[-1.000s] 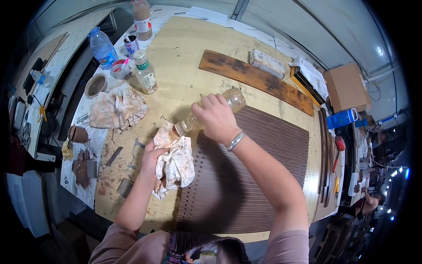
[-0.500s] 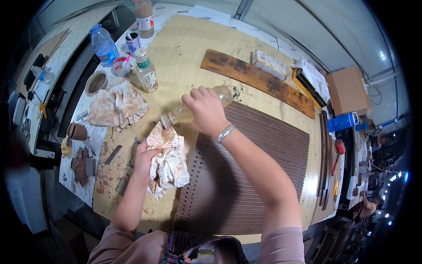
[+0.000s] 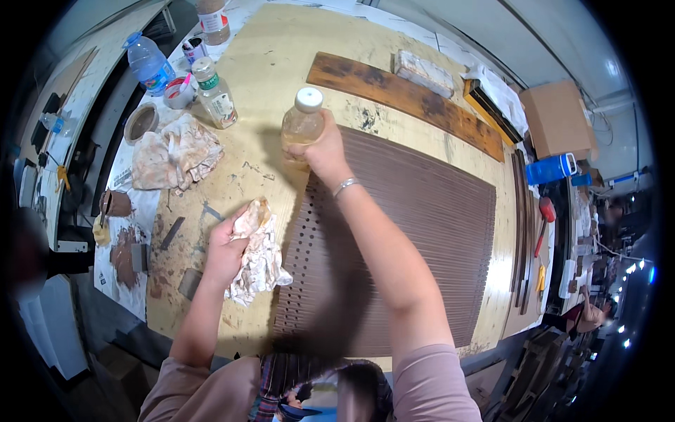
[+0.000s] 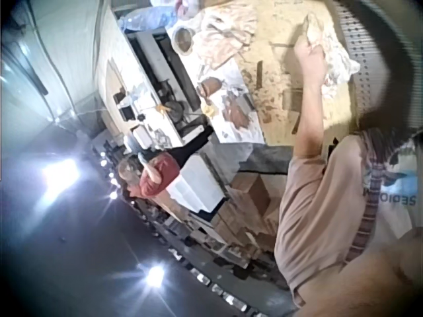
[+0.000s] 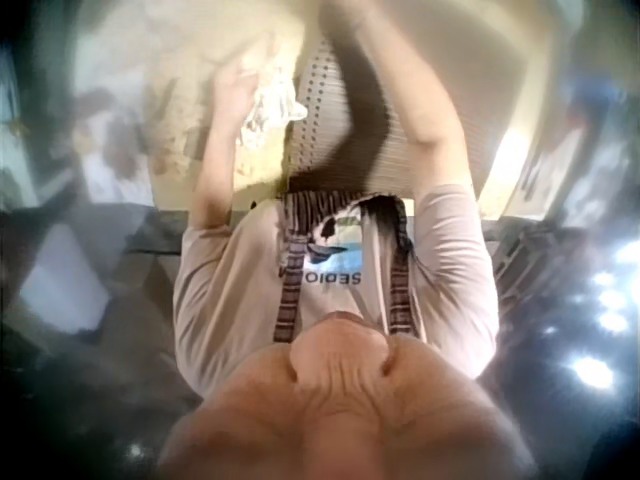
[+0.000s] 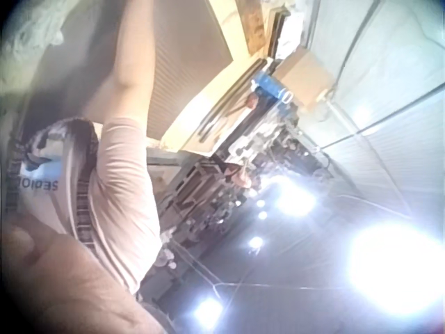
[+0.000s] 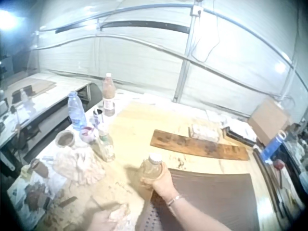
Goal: The person scrubs a large slatted wooden board with a small abrasive pad, then wipes it with a cloth. They flip the board over and repeat the scrubbing and wiping on the other side. The person also applies liquid from a bottle onto the cloth and continues wiping the board.
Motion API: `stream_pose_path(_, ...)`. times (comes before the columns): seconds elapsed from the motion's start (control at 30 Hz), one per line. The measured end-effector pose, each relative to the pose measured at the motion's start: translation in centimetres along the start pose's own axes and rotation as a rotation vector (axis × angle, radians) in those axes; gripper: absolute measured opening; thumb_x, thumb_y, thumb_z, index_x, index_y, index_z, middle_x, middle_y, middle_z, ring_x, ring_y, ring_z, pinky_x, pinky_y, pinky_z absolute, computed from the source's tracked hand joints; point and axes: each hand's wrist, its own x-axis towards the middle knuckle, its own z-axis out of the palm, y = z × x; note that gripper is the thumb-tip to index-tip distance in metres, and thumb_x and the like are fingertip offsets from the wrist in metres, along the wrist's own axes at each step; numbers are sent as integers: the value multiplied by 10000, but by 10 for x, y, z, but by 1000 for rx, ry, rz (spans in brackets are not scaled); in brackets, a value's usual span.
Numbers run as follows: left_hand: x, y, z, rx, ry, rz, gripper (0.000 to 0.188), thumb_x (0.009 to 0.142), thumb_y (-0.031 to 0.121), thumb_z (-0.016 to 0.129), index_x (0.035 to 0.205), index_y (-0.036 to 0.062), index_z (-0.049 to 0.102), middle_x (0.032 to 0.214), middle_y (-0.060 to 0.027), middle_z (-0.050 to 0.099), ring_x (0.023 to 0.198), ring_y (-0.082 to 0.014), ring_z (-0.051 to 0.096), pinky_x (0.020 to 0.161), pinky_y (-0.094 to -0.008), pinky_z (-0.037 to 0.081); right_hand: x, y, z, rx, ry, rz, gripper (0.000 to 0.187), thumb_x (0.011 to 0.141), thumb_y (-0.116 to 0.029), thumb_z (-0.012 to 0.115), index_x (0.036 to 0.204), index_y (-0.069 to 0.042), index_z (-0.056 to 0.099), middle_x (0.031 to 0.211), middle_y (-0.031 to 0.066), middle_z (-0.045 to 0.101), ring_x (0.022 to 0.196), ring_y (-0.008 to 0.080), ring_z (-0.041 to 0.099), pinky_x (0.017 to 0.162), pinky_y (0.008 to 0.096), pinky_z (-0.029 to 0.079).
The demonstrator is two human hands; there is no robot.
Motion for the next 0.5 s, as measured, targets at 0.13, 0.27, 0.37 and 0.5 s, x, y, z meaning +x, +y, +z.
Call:
stream_pose_path(0.13, -7, 5, 23, 244, -78, 92, 689, 816, -209, 385, 1466, -13, 503, 1359, -117, 629, 1217, -160, 603, 1061, -279, 449, -40, 0, -52, -445, -12, -41, 848, 769, -203, 828, 1476, 3, 407, 1459, 242, 518, 1373, 342, 492, 1165, 429, 381)
stream_pose_path(0.27, -17, 9, 37, 392, -112, 101, 714, 797, -212, 386, 1453, 29, 536, 1347, -111, 645, 1236, -171, 605, 1093, -282, 426, -145, 27, -180, -807, 117, 8, 714, 845, -196, 759, 1460, 7, 460, 1481, 229, 492, 1383, 361, 456, 1169, 445, 355)
stream_pose_path(0.37, -21, 14, 64, 488, -141, 169, 702, 771, -225, 374, 1434, -49, 521, 1371, -143, 621, 1268, -183, 580, 1113, -289, 411, -259, 72, -296, -976, 347, 164, 682, 872, -192, 740, 1454, 23, 458, 1531, 232, 433, 1423, 375, 399, 1202, 440, 305)
stream_pose_path(0.5, -30, -11, 157, 1016, -316, 692, 519, 840, -148, 493, 1339, -45, 588, 1380, -210, 608, 1183, -330, 657, 994, -393, 566, -387, 107, -377, -1104, 491, 386, 733, 914, -250, 702, 1507, 30, 373, 1578, 269, 346, 1450, 416, 343, 1217, 459, 272)
